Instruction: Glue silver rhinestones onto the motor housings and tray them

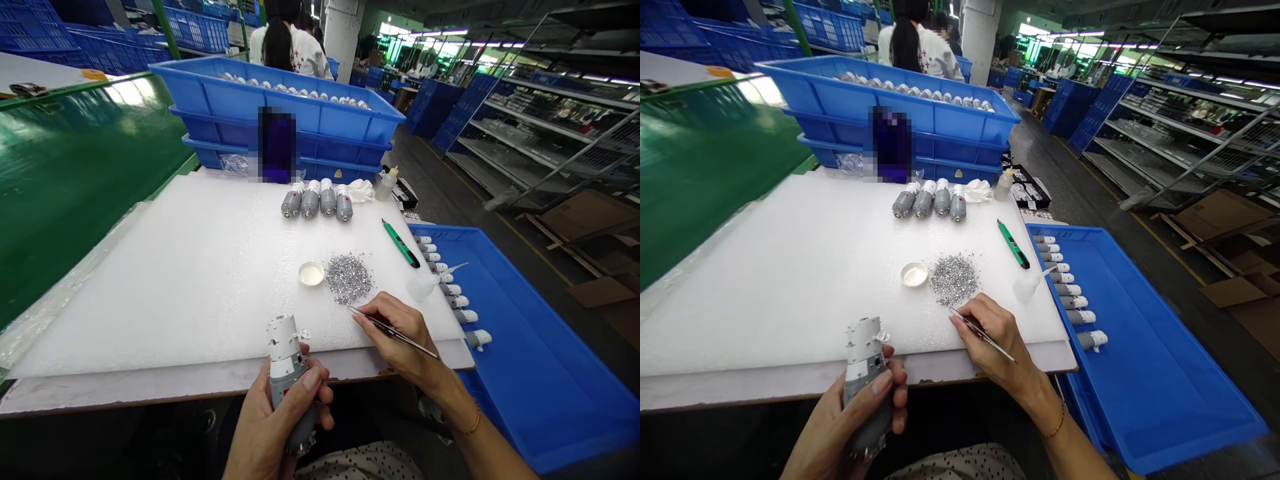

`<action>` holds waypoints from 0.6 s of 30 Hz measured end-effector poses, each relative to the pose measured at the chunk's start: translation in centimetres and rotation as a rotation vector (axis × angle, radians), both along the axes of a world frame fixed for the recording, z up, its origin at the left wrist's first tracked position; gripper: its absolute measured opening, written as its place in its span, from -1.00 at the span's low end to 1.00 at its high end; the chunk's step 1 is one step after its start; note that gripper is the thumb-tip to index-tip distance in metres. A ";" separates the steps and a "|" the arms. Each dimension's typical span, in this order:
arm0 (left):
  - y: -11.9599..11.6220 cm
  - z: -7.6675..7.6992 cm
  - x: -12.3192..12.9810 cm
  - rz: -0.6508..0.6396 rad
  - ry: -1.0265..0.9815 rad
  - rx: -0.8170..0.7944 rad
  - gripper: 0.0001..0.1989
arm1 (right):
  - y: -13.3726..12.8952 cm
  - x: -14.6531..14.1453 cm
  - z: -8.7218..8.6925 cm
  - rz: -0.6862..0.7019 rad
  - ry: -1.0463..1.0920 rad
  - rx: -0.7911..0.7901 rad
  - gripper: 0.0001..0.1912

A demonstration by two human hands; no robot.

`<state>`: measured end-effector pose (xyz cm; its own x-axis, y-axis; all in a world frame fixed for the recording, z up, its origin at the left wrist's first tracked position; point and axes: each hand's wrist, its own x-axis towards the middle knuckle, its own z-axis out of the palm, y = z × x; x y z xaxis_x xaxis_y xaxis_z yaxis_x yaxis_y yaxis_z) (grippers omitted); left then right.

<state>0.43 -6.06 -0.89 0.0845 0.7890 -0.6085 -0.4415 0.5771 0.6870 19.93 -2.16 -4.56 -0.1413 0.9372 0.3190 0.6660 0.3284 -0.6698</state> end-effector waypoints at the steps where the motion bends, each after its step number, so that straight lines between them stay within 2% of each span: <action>1: 0.0 0.0 0.0 -0.002 0.001 -0.004 -0.61 | 0.0 0.0 0.0 0.005 -0.003 0.003 -0.89; 7: 0.3 -0.5 -0.2 -0.026 0.024 0.019 -0.56 | 0.0 -0.2 -0.1 0.000 0.018 0.028 -0.88; 11: 0.8 -0.4 0.1 -0.039 0.076 0.064 -0.63 | -0.9 -0.7 0.9 0.017 0.078 0.046 -0.92; 14: 1.2 -0.3 0.4 -0.024 0.057 0.099 -0.65 | -1.8 -1.4 2.1 0.090 0.167 0.084 -0.94; 18: 1.7 -0.3 0.6 -0.075 -0.070 0.102 -0.68 | -2.5 -2.2 3.3 0.214 0.247 0.094 -0.84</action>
